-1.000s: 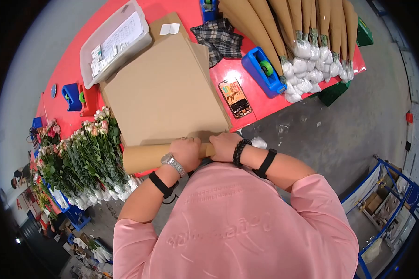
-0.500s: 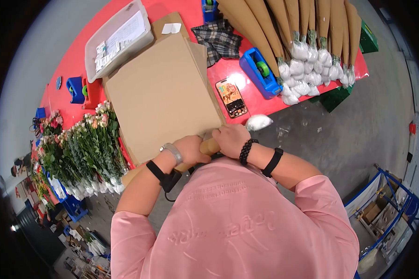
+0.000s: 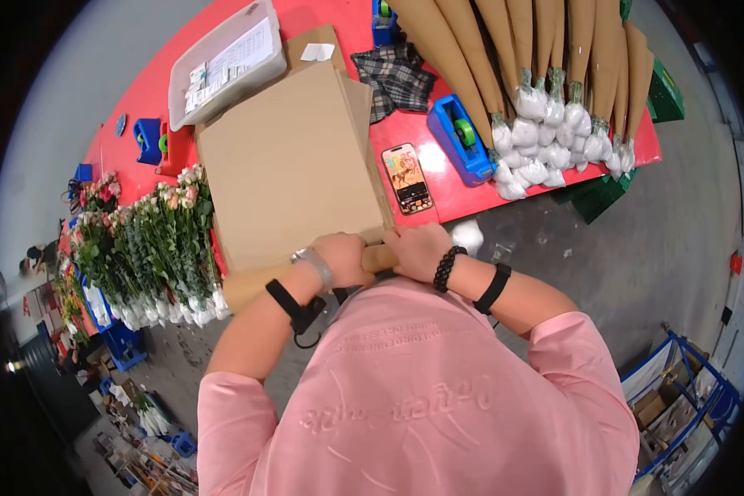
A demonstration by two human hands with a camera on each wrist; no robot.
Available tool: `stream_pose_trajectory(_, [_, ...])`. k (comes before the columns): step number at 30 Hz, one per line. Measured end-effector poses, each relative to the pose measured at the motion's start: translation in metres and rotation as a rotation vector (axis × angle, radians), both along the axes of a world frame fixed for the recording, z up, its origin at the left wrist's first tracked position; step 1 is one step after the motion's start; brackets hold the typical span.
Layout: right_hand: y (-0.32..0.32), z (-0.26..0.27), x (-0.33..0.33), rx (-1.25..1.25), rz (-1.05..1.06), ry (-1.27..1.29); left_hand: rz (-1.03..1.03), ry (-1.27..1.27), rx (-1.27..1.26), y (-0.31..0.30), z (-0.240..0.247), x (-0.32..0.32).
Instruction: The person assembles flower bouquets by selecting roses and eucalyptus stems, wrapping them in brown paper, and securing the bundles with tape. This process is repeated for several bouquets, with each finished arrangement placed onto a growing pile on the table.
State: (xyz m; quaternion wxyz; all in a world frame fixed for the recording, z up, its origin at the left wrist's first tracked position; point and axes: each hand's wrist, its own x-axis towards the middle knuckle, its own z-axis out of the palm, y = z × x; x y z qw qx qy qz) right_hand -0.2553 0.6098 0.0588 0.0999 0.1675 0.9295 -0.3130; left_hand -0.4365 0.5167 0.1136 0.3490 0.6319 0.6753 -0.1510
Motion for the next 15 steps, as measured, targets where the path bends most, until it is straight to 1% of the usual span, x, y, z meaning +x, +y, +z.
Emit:
stream_pose_trajectory(1, [-0.002, -0.003, 0.003, 0.121, -0.013, 0.058, 0.080, -0.154, -0.207, 0.007, -0.003, -0.006])
stream_pose_trajectory(2, [0.001, 0.002, 0.004, 0.123, -0.006, 0.058, 0.160, -0.308, -0.413, 0.012, -0.001, -0.008])
stream_pose_trajectory(3, [0.007, 0.010, 0.003, 0.081, 0.032, -0.036, 0.163, -0.306, -0.408, 0.012, 0.003, -0.001])
stream_pose_trajectory(4, [0.011, 0.014, 0.002, 0.036, 0.067, -0.131, 0.097, -0.159, -0.230, 0.009, 0.007, 0.010])
stream_pose_trajectory(5, [0.015, 0.007, 0.001, 0.036, 0.067, -0.128, 0.031, -0.014, -0.054, 0.006, 0.012, 0.018])
stream_pose_trajectory(6, [0.024, -0.003, -0.002, -0.343, 0.069, -0.301, 0.031, -0.010, -0.053, 0.005, 0.011, 0.021])
stream_pose_trajectory(7, [0.032, -0.012, -0.003, -0.725, 0.068, -0.471, -0.032, 0.006, 0.070, 0.003, 0.008, 0.022])
stream_pose_trajectory(8, [0.042, 0.002, -0.002, -0.831, 0.040, -0.590, -0.095, 0.020, 0.193, 0.002, 0.005, 0.024])
stream_pose_trajectory(9, [0.045, 0.004, 0.002, -0.830, 0.039, -0.590, -0.096, 0.020, 0.195, 0.001, 0.002, 0.025])
stream_pose_trajectory(11, [0.054, 0.005, 0.015, -0.786, -0.039, -0.122, -0.055, -0.010, 0.230, 0.001, -0.002, 0.021])
stream_pose_trajectory(12, [0.067, 0.002, 0.024, -0.572, -0.185, 0.127, -0.057, -0.015, 0.237, 0.001, 0.001, 0.018])
stream_pose_trajectory(13, [0.082, -0.002, 0.033, -0.350, -0.321, 0.369, 0.033, -0.016, 0.197, -0.002, 0.007, 0.013])
stream_pose_trajectory(14, [0.101, 0.021, 0.039, -0.189, -0.631, 0.301, 0.124, -0.015, 0.156, -0.007, 0.013, 0.008])
stream_pose_trajectory(15, [0.126, 0.004, 0.055, -0.275, -0.870, 0.502, 0.126, -0.017, 0.160, -0.013, 0.018, 0.002])
